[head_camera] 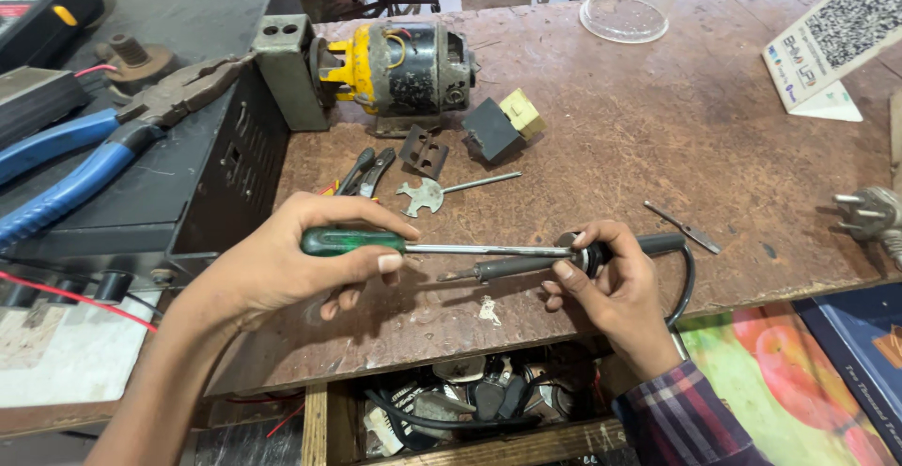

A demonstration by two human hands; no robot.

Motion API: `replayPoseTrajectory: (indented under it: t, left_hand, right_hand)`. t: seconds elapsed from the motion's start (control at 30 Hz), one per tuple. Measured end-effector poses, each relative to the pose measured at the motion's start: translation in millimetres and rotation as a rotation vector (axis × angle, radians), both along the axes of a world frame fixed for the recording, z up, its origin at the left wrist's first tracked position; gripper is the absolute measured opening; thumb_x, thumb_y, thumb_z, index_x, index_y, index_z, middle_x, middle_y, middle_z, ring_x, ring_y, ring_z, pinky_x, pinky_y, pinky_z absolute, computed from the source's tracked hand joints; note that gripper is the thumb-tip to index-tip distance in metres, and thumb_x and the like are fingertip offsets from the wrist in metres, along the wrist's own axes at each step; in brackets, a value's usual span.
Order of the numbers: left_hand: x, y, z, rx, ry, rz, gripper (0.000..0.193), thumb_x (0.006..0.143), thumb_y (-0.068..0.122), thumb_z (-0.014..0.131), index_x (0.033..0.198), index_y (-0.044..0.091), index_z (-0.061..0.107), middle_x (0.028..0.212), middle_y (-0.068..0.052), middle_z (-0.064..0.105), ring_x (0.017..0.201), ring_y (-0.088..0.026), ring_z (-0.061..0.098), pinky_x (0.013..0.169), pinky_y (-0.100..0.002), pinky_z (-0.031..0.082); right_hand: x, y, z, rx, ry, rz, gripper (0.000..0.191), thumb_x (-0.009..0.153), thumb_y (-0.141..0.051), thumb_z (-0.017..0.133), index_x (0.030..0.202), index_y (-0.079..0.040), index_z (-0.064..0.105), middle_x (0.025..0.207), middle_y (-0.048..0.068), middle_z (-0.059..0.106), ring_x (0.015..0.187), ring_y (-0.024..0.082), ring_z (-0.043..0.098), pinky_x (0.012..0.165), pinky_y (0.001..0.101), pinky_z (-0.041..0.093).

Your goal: The person cleans a soldering iron tip using a metal sponge and then uses a screwdriver to scrape the tip. The person holds the soldering iron with one hand and manipulates the cleaning tools with the other.

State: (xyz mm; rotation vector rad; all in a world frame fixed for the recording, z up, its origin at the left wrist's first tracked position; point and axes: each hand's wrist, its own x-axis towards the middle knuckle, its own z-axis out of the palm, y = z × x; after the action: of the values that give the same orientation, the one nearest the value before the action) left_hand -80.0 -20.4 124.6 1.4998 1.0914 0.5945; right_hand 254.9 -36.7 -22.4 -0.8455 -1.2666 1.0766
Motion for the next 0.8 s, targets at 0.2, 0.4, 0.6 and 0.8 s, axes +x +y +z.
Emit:
replayPoseTrajectory:
  t: [0.2, 0.4, 0.6, 0.8]
  left_hand:
    - [-1.7, 4.2, -0.4, 0.449, 0.282, -0.255, 0.042, 0.084, 0.010, 0.078, 0.126, 0.020, 0.079, 0.079, -0.005, 0.079, 0.066, -0.017, 0.064, 0.060, -0.031, 0.055]
    - [0.8, 7.8, -13.4, 1.118, 0.383, -0.426, 0.064, 0.067, -0.004, 0.065, 0.126, 0.017, 0.073, 0.114, -0.008, 0.073, 0.099, -0.028, 0.072, 0.084, -0.038, 0.058]
    - [-5.8, -3.1, -17.9, 0.938, 0.441, -0.317, 0.047, 0.081, 0.012, 0.075, 0.128, 0.015, 0.073, 0.082, -0.011, 0.064, 0.076, -0.027, 0.067, 0.071, -0.039, 0.056]
    - [-12.2, -8.4, -30.0, 0.878, 0.305, -0.272, 0.042, 0.082, 0.019, 0.074, 0.122, 0.009, 0.073, 0.088, -0.012, 0.076, 0.079, -0.024, 0.074, 0.072, -0.037, 0.058]
  right_hand:
    - [4.8, 0.1, 2.9, -0.009, 0.038, 0.032, 0.032, 0.092, 0.003, 0.068, 0.114, -0.002, 0.046, 0.104, 0.013, 0.062, 0.080, 0.016, 0.072, 0.063, 0.0304, 0.067]
    - [3.8, 0.9, 4.0, 0.010, 0.006, 0.019, 0.032, 0.092, 0.002, 0.070, 0.115, -0.003, 0.047, 0.106, 0.011, 0.060, 0.079, 0.016, 0.072, 0.062, 0.0304, 0.066]
    - [-11.6, -0.5, 9.6, 0.023, 0.094, 0.028, 0.034, 0.092, -0.002, 0.069, 0.120, -0.001, 0.050, 0.107, 0.013, 0.067, 0.085, 0.018, 0.073, 0.066, 0.0323, 0.066]
    - [-13.2, -4.4, 16.6, 0.064, -0.018, 0.029, 0.038, 0.096, -0.007, 0.067, 0.130, 0.003, 0.053, 0.105, 0.013, 0.070, 0.088, 0.017, 0.072, 0.070, 0.0316, 0.066]
